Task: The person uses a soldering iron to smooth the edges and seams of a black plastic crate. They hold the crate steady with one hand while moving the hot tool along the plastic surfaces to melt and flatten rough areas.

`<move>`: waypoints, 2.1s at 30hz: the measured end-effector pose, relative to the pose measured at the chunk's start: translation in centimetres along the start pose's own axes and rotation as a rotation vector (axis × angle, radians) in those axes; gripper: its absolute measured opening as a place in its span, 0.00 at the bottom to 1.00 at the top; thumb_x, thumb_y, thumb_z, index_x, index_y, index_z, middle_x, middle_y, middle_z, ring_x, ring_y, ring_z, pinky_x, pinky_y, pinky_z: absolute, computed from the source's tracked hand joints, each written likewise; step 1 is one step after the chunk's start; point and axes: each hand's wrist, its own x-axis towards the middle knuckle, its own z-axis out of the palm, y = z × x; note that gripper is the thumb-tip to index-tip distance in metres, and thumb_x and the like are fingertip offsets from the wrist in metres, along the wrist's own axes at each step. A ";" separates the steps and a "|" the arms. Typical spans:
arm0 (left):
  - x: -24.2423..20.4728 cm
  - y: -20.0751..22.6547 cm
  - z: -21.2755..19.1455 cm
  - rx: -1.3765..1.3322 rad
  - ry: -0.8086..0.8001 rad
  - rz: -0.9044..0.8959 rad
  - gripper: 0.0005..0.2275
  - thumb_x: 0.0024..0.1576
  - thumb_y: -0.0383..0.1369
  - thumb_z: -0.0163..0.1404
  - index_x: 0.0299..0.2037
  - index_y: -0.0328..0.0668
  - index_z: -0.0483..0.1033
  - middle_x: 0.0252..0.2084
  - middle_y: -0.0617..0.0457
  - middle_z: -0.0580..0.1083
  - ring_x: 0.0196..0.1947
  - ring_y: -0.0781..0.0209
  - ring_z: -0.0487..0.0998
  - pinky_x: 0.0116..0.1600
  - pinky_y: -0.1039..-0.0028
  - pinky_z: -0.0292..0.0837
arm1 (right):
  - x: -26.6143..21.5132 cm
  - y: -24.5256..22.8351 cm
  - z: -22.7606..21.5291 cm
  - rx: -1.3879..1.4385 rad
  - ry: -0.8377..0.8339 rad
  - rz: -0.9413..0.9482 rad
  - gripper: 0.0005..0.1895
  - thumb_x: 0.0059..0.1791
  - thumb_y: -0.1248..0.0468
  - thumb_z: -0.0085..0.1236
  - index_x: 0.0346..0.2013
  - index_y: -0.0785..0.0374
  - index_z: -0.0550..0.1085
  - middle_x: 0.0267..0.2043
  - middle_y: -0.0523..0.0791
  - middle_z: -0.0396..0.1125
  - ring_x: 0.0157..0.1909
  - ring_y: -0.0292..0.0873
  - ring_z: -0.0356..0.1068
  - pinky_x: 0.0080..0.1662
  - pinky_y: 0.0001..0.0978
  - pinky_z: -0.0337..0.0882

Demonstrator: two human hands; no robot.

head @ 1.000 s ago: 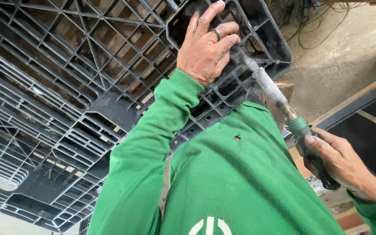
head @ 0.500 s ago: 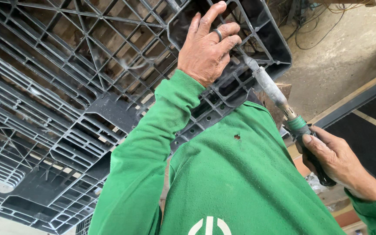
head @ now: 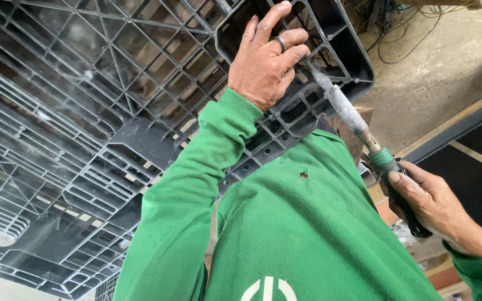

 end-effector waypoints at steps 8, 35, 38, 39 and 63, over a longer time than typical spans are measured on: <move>0.0 0.0 0.0 -0.001 -0.008 -0.003 0.13 0.56 0.29 0.62 0.51 0.48 0.80 0.61 0.64 0.71 0.76 0.52 0.51 0.76 0.41 0.51 | 0.0 -0.2 0.1 0.000 0.006 0.005 0.20 0.54 0.51 0.47 0.37 0.66 0.73 0.19 0.44 0.61 0.19 0.37 0.62 0.24 0.31 0.63; 0.0 -0.3 -0.1 -0.008 0.016 0.013 0.13 0.56 0.28 0.61 0.50 0.48 0.80 0.61 0.63 0.71 0.75 0.50 0.52 0.75 0.40 0.53 | -0.8 -1.8 0.0 -0.058 0.052 0.079 0.20 0.54 0.48 0.49 0.40 0.64 0.72 0.20 0.44 0.62 0.20 0.37 0.60 0.24 0.31 0.60; -0.2 -0.2 0.0 0.005 0.008 0.028 0.13 0.57 0.27 0.60 0.51 0.48 0.80 0.61 0.63 0.71 0.76 0.51 0.52 0.75 0.40 0.54 | -1.3 -2.6 0.0 -0.126 0.054 0.072 0.20 0.55 0.49 0.48 0.40 0.65 0.71 0.19 0.47 0.62 0.21 0.39 0.61 0.25 0.33 0.62; -0.2 -0.1 0.1 0.002 0.013 0.023 0.12 0.57 0.28 0.60 0.51 0.48 0.80 0.61 0.63 0.71 0.76 0.51 0.52 0.74 0.40 0.54 | -1.5 -3.0 0.0 -0.160 0.052 0.057 0.19 0.55 0.50 0.47 0.40 0.66 0.71 0.19 0.48 0.62 0.21 0.40 0.62 0.26 0.34 0.63; -1.0 -0.3 0.8 -0.010 0.080 0.000 0.11 0.58 0.28 0.58 0.49 0.53 0.82 0.64 0.64 0.70 0.76 0.54 0.52 0.73 0.38 0.55 | -5.2 -4.8 -2.8 -1.250 0.493 -0.719 0.45 0.37 0.70 0.67 0.71 0.54 0.71 0.45 0.52 0.65 0.38 0.48 0.66 0.42 0.39 0.71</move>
